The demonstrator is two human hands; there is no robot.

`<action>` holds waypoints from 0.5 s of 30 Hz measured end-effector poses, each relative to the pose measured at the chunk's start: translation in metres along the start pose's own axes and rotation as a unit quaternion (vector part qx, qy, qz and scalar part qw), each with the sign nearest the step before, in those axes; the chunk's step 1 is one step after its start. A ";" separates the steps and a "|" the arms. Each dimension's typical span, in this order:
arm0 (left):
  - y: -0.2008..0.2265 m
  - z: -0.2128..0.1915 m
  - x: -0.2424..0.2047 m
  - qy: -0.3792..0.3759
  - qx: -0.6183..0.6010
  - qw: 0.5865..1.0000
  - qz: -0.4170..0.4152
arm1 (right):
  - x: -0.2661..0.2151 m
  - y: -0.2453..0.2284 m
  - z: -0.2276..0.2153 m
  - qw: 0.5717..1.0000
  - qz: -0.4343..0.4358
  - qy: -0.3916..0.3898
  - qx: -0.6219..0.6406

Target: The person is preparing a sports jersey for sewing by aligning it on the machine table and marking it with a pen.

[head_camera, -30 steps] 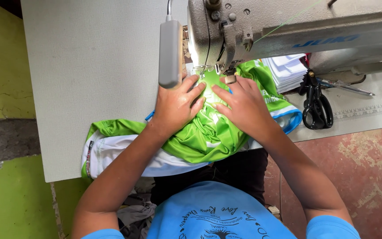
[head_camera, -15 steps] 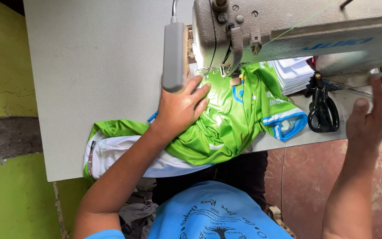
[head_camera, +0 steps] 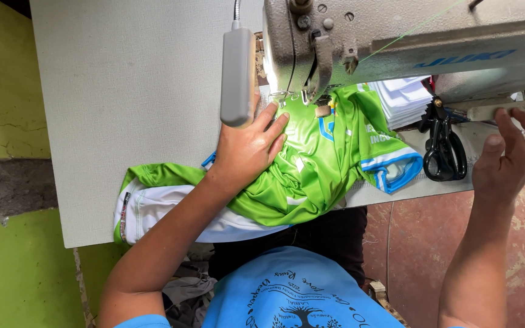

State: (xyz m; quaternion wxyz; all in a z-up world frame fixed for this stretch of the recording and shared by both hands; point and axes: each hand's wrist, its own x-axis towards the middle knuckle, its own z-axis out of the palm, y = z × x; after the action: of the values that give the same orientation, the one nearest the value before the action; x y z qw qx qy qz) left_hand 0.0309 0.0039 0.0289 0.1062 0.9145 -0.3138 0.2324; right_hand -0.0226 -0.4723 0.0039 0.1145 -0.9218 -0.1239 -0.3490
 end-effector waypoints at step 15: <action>0.000 0.001 0.000 0.001 0.025 1.000 -0.007 | 0.001 -0.002 0.001 1.000 0.005 -0.003 0.024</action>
State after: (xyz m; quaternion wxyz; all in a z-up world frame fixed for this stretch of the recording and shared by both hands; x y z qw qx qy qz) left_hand 0.0309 0.0033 0.0277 0.0856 0.9190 -0.3011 0.2398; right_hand -0.0217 -0.4701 0.0041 0.1381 -0.9205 -0.1274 -0.3427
